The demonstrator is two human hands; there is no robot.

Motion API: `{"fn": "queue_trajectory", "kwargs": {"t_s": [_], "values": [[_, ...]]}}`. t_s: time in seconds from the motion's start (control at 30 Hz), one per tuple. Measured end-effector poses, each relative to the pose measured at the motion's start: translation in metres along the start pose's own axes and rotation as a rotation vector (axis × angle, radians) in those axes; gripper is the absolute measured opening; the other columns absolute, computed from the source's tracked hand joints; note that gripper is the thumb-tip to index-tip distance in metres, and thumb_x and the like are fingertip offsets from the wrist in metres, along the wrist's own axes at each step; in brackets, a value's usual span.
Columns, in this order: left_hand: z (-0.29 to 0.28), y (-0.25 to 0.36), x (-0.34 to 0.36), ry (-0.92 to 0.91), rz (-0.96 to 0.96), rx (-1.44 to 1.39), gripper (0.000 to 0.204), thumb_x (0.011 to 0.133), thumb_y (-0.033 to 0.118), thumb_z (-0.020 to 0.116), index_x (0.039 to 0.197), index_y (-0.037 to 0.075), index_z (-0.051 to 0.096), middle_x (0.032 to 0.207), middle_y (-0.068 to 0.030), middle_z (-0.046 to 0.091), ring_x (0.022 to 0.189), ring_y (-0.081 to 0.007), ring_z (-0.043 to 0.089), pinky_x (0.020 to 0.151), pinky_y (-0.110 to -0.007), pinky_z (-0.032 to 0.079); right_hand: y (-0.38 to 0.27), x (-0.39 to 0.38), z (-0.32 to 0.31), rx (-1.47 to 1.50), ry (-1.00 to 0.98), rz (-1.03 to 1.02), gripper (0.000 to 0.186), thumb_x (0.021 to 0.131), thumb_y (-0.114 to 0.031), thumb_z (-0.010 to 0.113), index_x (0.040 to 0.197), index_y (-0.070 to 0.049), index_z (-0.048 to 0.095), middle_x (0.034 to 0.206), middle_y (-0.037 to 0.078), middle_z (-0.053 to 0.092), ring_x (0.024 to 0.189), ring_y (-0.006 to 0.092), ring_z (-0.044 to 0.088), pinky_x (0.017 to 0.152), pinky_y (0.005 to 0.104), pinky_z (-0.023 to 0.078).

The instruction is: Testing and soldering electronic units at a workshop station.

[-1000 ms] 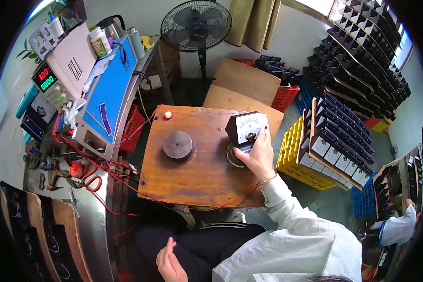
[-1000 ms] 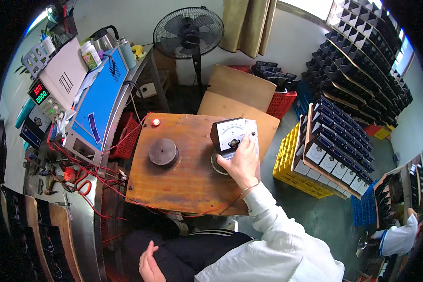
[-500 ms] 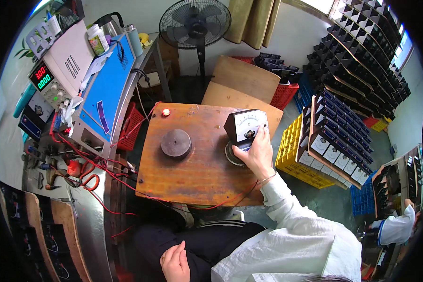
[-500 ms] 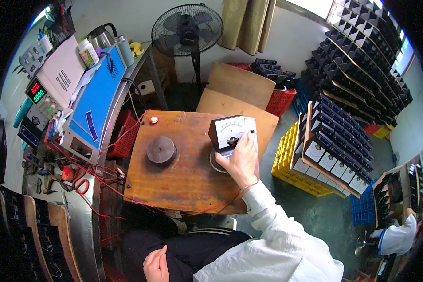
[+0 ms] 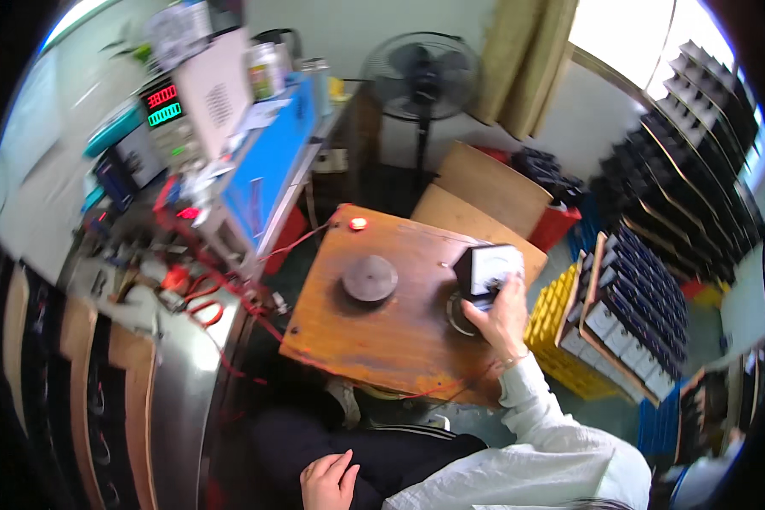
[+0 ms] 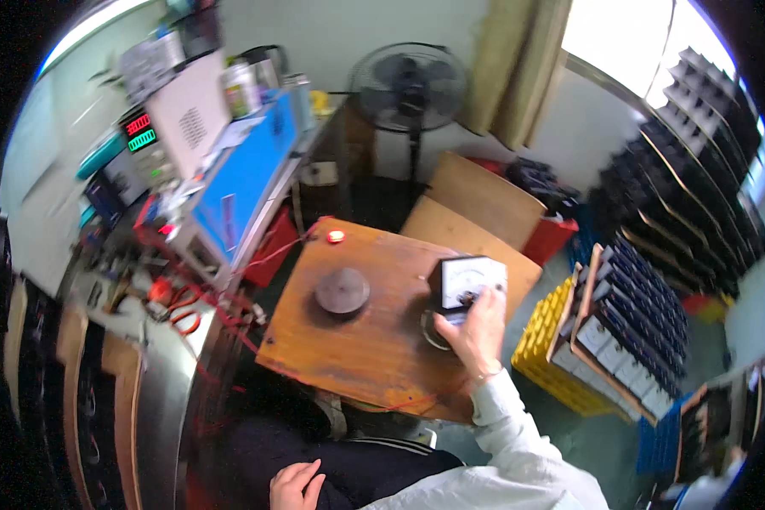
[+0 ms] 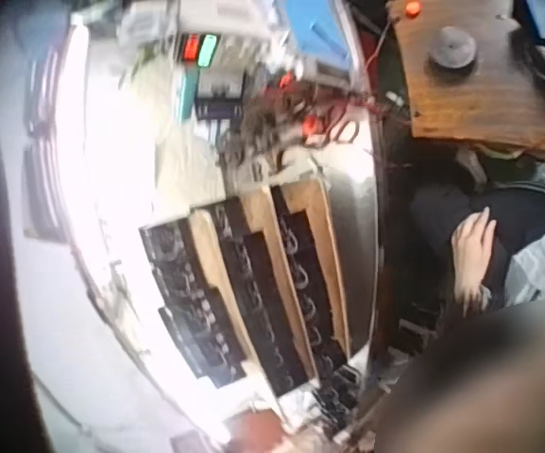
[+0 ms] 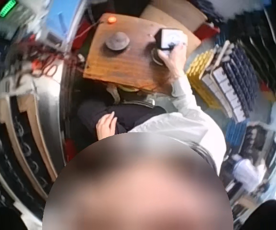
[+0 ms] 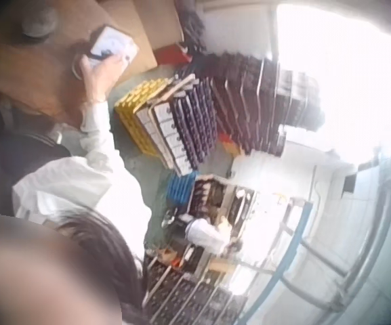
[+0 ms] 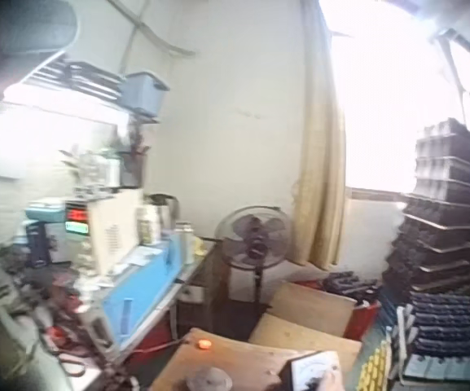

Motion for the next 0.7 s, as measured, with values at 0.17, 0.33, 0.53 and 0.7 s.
{"fn": "queue_trajectory", "kwargs": {"t_s": [0.17, 0.33, 0.53, 0.7], "values": [[0.000, -0.027, -0.024, 0.010, -0.102, 0.011, 0.045, 0.084, 0.019, 0.074, 0.126, 0.007, 0.064, 0.112, -0.0108, 0.064, 0.106, -0.0287, 0.061, 0.095, -0.043, 0.045, 0.031, -0.003, 0.011, -0.002, 0.012, 0.005, 0.103, 0.068, -0.039, 0.086, 0.141, 0.012, 0.035, 0.132, 0.030, 0.050, 0.123, 0.0428, 0.049, 0.107, 0.0448, 0.040], [-0.052, -0.019, -0.047, 0.420, -0.092, 0.060, 0.030, 0.088, 0.014, 0.071, 0.117, 0.008, 0.069, 0.104, -0.0064, 0.067, 0.098, -0.0240, 0.064, 0.089, -0.038, 0.048, -0.041, -0.027, -0.018, 0.008, 0.204, -0.193, 0.101, 0.069, -0.027, 0.087, 0.145, 0.012, 0.033, 0.142, 0.031, 0.043, 0.131, 0.0436, 0.044, 0.113, 0.0443, 0.034], [-0.121, -0.012, -0.080, 0.960, -0.113, 0.031, 0.067, 0.087, 0.013, 0.072, 0.144, -0.005, 0.040, 0.142, -0.0239, 0.049, 0.127, -0.0410, 0.051, 0.106, -0.045, 0.041, -0.273, -0.163, -0.019, 0.755, -0.327, -0.841, 0.118, 0.059, -0.022, 0.089, 0.151, 0.010, 0.022, 0.151, 0.027, 0.036, 0.141, 0.0389, 0.036, 0.117, 0.0436, 0.028], [-0.166, -0.044, -0.085, 1.103, -0.249, 0.072, 0.103, 0.082, 0.010, 0.076, 0.155, -0.004, 0.006, 0.152, -0.0329, 0.023, 0.138, -0.0498, 0.029, 0.114, -0.055, 0.027, -0.409, -0.252, -0.057, 0.806, -0.522, -1.238, 0.112, 0.058, -0.024, 0.087, 0.145, 0.014, 0.027, 0.131, 0.028, 0.053, 0.115, 0.0402, 0.057, 0.095, 0.0471, 0.043]]}}
Point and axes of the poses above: each hand's wrist, its own x-axis towards the middle knuckle, its own z-axis out of the palm, y = z × x, the point moved 10 cm from there along x, towards the middle knuckle
